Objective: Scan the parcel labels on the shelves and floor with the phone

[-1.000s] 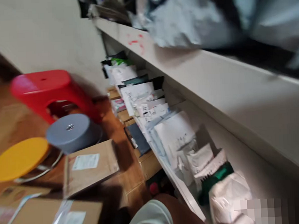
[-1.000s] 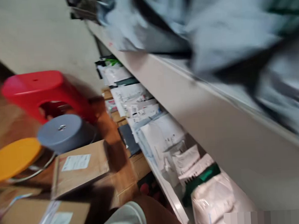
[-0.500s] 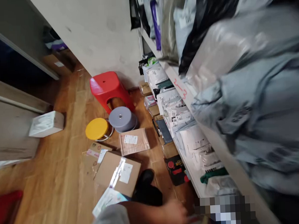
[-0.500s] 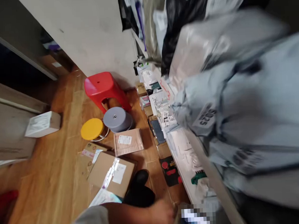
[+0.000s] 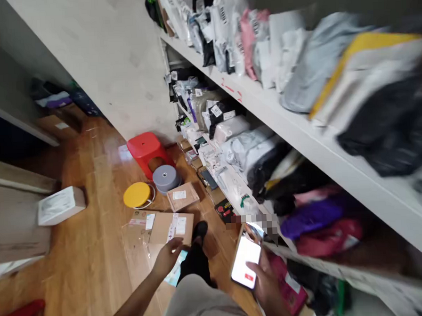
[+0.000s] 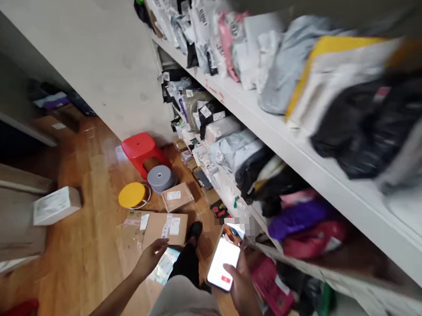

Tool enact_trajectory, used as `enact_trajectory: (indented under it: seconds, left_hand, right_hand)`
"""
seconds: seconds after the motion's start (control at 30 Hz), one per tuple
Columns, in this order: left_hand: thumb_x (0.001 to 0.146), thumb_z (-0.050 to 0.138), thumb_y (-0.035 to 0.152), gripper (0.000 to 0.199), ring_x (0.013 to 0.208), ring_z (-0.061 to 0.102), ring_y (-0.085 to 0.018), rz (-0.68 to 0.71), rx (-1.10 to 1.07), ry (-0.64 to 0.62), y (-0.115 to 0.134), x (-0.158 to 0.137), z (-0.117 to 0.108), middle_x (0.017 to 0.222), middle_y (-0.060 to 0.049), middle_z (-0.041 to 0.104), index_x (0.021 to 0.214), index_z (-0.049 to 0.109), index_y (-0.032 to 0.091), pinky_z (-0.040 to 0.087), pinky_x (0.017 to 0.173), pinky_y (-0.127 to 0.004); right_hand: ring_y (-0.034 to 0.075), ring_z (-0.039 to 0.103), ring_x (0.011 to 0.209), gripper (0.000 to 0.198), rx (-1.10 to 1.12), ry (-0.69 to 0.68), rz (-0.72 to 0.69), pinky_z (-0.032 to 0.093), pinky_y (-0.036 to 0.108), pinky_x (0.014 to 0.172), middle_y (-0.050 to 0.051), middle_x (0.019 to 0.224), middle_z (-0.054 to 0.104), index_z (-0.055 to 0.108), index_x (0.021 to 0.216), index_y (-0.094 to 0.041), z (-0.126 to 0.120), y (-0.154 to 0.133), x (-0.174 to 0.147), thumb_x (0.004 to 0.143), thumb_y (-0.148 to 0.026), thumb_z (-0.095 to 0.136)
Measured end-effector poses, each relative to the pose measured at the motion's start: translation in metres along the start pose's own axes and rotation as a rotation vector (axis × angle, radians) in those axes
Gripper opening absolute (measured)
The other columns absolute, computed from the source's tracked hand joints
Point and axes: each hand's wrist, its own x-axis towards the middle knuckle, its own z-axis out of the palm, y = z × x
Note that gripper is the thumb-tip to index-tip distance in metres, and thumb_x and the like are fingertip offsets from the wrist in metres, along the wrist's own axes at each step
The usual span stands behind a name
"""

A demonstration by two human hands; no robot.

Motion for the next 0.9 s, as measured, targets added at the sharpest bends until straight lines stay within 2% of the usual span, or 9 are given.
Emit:
enact_trajectory:
  seconds: [0.03, 0.1, 0.2, 0.27, 0.37, 0.53, 0.67, 0.77, 0.9]
  left_hand:
    - [0.087, 0.054, 0.054, 0.048, 0.116, 0.061, -0.027, 0.020, -0.166, -0.060, 0.025, -0.022, 0.011, 0.120, -0.013, 0.068, 0.116, 0.064, 0.017, 0.047, 0.097, -0.035]
    - [0.087, 0.048, 0.069, 0.065, 0.125, 0.056, -0.028, -0.046, -0.460, -0.291, 0.068, -0.071, 0.034, 0.135, -0.013, 0.060, 0.131, 0.058, 0.021, 0.051, 0.092, -0.038]
    - [0.091, 0.039, 0.070, 0.071, 0.133, 0.048, -0.031, 0.001, -0.685, -0.567, 0.113, -0.141, 0.062, 0.153, -0.014, 0.041, 0.146, 0.044, 0.024, 0.055, 0.083, -0.039]
    - [0.095, 0.036, 0.065, 0.068, 0.133, 0.047, -0.034, 0.049, -0.745, -0.658, 0.129, -0.176, 0.071, 0.160, -0.012, 0.029, 0.152, 0.032, 0.029, 0.058, 0.073, -0.037]
    - [0.097, 0.034, 0.062, 0.066, 0.128, 0.051, -0.036, 0.063, -0.735, -0.667, 0.138, -0.209, 0.075, 0.163, -0.010, 0.022, 0.156, 0.022, 0.035, 0.059, 0.065, -0.035]
    - [0.094, 0.040, 0.064, 0.072, 0.122, 0.055, -0.035, 0.060, -0.651, -0.582, 0.139, -0.232, 0.073, 0.158, -0.009, 0.033, 0.158, 0.019, 0.037, 0.060, 0.060, -0.034]
    - [0.090, 0.049, 0.061, 0.081, 0.118, 0.058, -0.037, -0.003, -0.710, -0.532, 0.143, -0.238, 0.074, 0.155, -0.011, 0.039, 0.159, 0.014, 0.037, 0.059, 0.051, -0.031]
    - [0.089, 0.052, 0.046, 0.086, 0.113, 0.061, -0.037, -0.030, -0.804, -0.582, 0.143, -0.236, 0.070, 0.153, -0.011, 0.040, 0.159, 0.004, 0.037, 0.059, 0.048, -0.032]
    - [0.081, 0.055, 0.030, 0.096, 0.104, 0.065, -0.036, -0.013, -0.860, -0.715, 0.138, -0.229, 0.054, 0.152, -0.011, 0.042, 0.159, -0.001, 0.038, 0.060, 0.048, -0.037]
  right_hand:
    - [0.030, 0.072, 0.094, 0.080, 0.066, 0.056, -0.016, 0.058, 0.044, 0.076, 0.008, 0.114, 0.073, 0.052, 0.136, -0.032, -0.001, 0.005, -0.011, 0.063, -0.046, 0.084]
    - [0.027, 0.073, 0.086, 0.077, 0.158, 0.091, -0.042, 0.058, 0.040, 0.074, 0.006, 0.110, 0.075, 0.052, 0.136, -0.030, -0.002, 0.013, -0.036, 0.067, -0.041, 0.082]
    - [0.026, 0.073, 0.081, 0.067, 0.292, 0.074, -0.070, 0.057, 0.036, 0.070, 0.006, 0.103, 0.077, 0.054, 0.134, -0.025, 0.000, 0.018, -0.076, 0.071, -0.039, 0.075]
    - [0.026, 0.073, 0.081, 0.066, 0.322, 0.060, -0.099, 0.058, 0.036, 0.070, 0.006, 0.101, 0.078, 0.055, 0.132, -0.023, 0.001, 0.020, -0.098, 0.069, -0.035, 0.074]
    - [0.025, 0.073, 0.078, 0.065, 0.280, 0.043, -0.162, 0.057, 0.033, 0.066, 0.005, 0.101, 0.078, 0.056, 0.128, -0.022, 0.003, 0.026, -0.121, 0.067, -0.031, 0.076]
    - [0.023, 0.071, 0.080, 0.056, 0.254, 0.001, -0.194, 0.055, 0.030, 0.066, 0.007, 0.105, 0.076, 0.059, 0.117, -0.021, 0.008, 0.039, -0.139, 0.067, -0.034, 0.081]
    - [0.022, 0.070, 0.078, 0.043, 0.252, -0.054, -0.219, 0.054, 0.030, 0.065, 0.005, 0.101, 0.075, 0.058, 0.117, -0.021, 0.001, 0.049, -0.148, 0.076, -0.031, 0.068]
    - [0.021, 0.067, 0.080, 0.036, 0.222, -0.148, -0.302, 0.051, 0.028, 0.066, 0.003, 0.099, 0.074, 0.061, 0.109, -0.020, -0.007, 0.048, -0.155, 0.074, -0.022, 0.057]
    - [0.022, 0.066, 0.091, 0.041, 0.158, -0.196, -0.346, 0.051, 0.031, 0.078, 0.002, 0.104, 0.073, 0.063, 0.113, -0.022, -0.005, 0.039, -0.165, 0.073, -0.016, 0.054]
